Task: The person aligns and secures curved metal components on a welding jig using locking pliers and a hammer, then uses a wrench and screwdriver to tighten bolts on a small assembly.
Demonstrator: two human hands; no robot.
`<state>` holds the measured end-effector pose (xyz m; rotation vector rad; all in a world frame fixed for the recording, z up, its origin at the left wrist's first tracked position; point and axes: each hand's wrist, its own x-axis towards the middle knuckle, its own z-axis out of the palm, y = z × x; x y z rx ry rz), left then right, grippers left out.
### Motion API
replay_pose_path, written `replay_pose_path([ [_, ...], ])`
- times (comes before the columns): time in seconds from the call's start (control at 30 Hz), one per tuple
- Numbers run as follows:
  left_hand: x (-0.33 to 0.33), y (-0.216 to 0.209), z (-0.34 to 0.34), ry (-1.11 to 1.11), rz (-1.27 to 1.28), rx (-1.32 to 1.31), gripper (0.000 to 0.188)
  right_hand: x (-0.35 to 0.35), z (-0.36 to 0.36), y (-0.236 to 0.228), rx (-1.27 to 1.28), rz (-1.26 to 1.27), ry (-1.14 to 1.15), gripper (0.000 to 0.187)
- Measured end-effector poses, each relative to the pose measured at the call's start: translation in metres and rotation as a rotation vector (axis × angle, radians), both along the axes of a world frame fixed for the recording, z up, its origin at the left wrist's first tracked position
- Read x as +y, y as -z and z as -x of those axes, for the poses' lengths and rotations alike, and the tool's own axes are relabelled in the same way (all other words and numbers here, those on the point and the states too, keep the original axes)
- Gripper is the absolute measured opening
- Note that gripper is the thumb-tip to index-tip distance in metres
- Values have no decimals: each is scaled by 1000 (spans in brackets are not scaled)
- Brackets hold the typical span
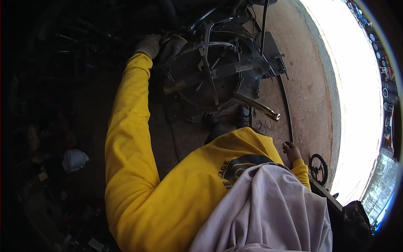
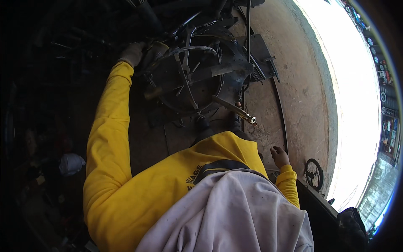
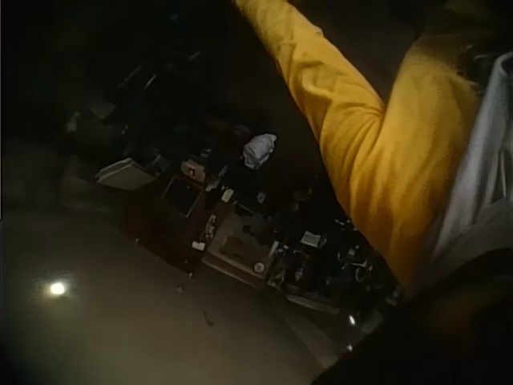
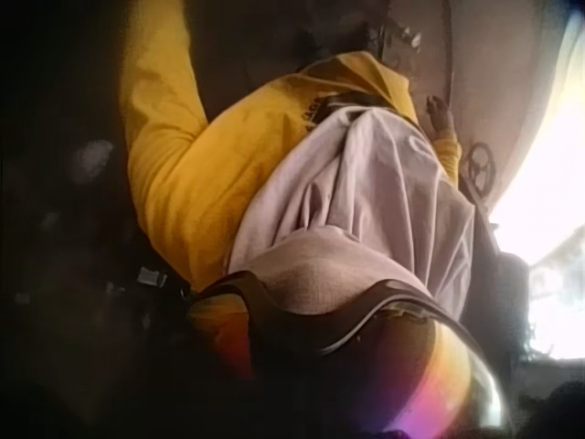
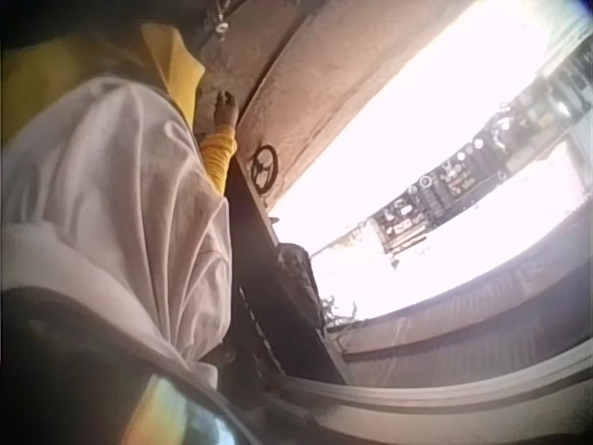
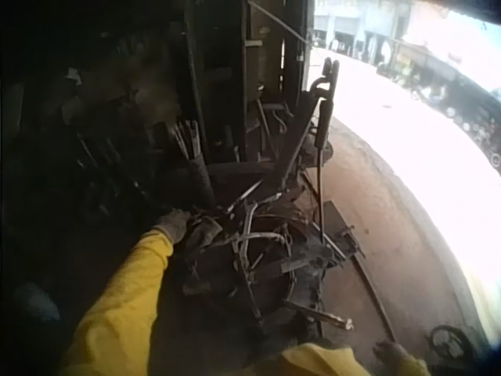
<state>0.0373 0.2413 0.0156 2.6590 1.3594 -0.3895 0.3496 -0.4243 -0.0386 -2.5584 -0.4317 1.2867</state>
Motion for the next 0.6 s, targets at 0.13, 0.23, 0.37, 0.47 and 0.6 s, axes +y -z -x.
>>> replay_pose_path([
  [0.13,-6,-8,-6,94,44,-6,33,-42,21,15,115,17,262,46],
  [0.23,-7,-20,-12,140,-57,239,36,-71,37,45,154,23,270,43],
  [0.37,-8,-43,-19,274,-146,256,32,-90,44,67,189,-26,298,44],
  [0.47,-8,-70,-20,339,-160,167,30,-67,42,59,218,-14,289,47],
  [0.6,-16,-104,-18,454,-210,73,27,-54,31,58,155,-3,237,46],
])
